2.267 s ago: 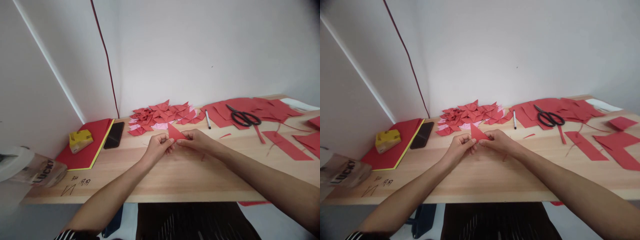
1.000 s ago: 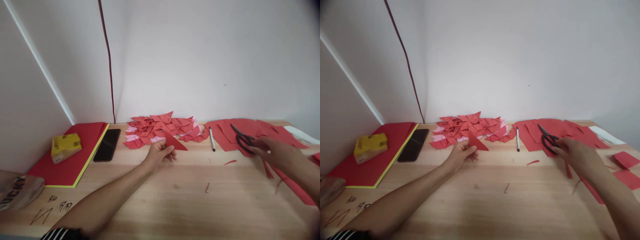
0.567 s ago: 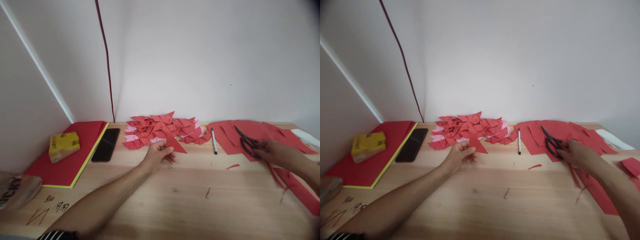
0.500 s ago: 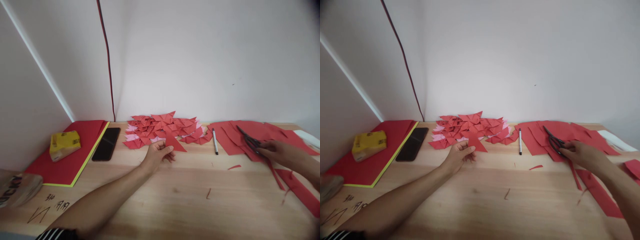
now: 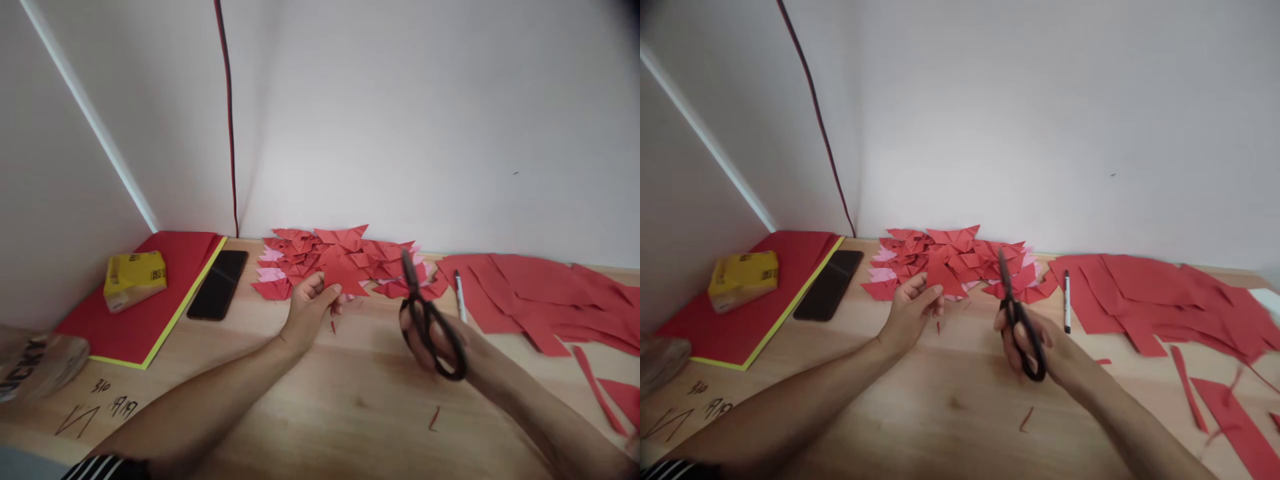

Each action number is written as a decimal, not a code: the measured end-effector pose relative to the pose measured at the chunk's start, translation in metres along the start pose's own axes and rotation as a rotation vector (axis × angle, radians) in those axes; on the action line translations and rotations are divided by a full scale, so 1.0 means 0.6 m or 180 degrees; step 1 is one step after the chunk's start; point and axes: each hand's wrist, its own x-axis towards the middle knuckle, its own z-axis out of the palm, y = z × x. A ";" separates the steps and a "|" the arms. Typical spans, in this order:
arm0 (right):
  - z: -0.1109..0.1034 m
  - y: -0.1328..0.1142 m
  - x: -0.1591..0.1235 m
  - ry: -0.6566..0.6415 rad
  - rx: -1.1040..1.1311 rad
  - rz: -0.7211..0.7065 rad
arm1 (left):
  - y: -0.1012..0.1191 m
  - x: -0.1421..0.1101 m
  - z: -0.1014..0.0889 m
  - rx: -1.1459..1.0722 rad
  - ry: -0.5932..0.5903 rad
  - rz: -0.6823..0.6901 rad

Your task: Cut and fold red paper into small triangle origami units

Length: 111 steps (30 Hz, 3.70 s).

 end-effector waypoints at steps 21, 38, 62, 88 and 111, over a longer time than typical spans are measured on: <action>0.010 -0.002 -0.022 -0.0739 -0.0546 0.0070 | -0.005 0.002 0.002 -0.0095 -0.0011 -0.0013; 0.022 -0.007 -0.013 -0.0571 -0.0699 0.0263 | -0.004 0.001 0.004 0.0074 -0.0042 -0.0224; 0.035 -0.009 -0.017 -0.0400 -0.0513 0.0540 | -0.002 -0.001 0.006 0.0199 -0.0097 -0.0307; 0.034 0.012 -0.016 -0.0300 -0.0336 0.0837 | -0.001 0.000 0.007 0.0112 -0.0123 -0.0400; 0.038 -0.026 -0.041 -0.0410 -0.0636 0.0391 | -0.002 -0.004 0.004 0.0049 -0.0346 -0.0471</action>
